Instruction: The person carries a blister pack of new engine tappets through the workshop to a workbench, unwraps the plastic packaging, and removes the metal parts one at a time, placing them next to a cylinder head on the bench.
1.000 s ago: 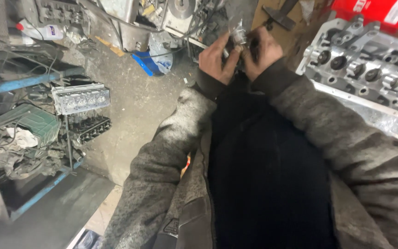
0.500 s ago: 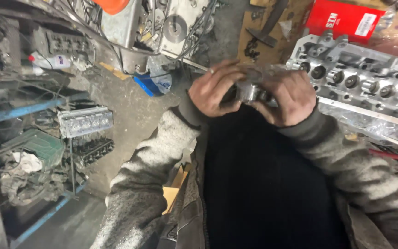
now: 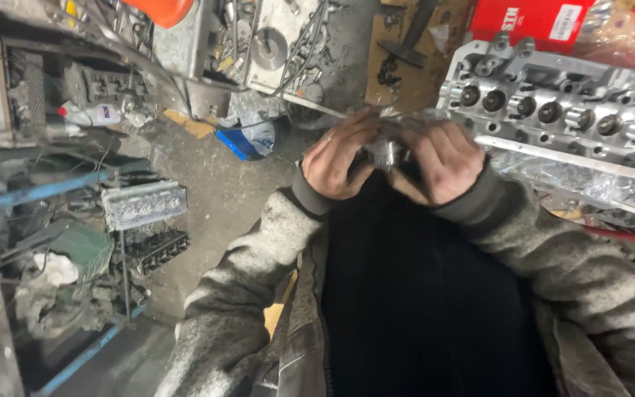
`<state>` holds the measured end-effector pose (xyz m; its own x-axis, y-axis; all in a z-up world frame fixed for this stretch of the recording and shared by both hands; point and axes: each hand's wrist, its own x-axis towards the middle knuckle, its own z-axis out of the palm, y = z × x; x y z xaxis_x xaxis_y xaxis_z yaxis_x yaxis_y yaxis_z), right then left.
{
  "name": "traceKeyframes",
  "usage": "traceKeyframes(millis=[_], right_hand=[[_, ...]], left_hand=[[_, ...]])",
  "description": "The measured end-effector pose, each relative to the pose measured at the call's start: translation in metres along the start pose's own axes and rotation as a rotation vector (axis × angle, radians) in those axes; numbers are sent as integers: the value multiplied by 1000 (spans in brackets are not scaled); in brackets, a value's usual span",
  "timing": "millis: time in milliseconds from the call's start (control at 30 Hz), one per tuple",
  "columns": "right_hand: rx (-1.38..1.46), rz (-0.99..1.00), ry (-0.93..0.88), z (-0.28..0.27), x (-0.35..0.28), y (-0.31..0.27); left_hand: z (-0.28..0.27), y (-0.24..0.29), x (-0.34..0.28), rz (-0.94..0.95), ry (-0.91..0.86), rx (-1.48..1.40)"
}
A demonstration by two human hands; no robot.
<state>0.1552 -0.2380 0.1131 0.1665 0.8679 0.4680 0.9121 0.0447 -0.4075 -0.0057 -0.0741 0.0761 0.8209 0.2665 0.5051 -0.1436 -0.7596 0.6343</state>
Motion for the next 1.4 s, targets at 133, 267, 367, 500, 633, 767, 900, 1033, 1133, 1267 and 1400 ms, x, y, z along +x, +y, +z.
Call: traceKeyframes(millis=[133,267,367,500,633,767,900,1033,1133,1267,1400], right_hand=[[5,78,31,6,10,-7],[-55,79,-10,13,19,-4],[-58,62,-33,10,28,-6],[-62,87,-16,10,37,-15],[-71,51,-13,26,28,1],[-82,61,7,31,29,0],[6,158,26,47,29,-5],[14,155,20,51,19,6],[66,94,-76,29,21,4],[284,-33,-76,10,25,14],[463,128,-271,8,31,17]], left_hand=[[5,12,5,-133,138,3],[30,0,-16,-279,219,95],[27,11,-6,-320,274,93],[28,20,-8,-443,306,109],[27,26,0,-518,329,63],[29,31,7,-569,357,56],[34,21,-5,-612,459,150],[42,-13,-18,-317,439,148],[7,-11,-7,-217,295,11],[-21,4,7,-38,280,72],[-36,1,10,61,154,82]])
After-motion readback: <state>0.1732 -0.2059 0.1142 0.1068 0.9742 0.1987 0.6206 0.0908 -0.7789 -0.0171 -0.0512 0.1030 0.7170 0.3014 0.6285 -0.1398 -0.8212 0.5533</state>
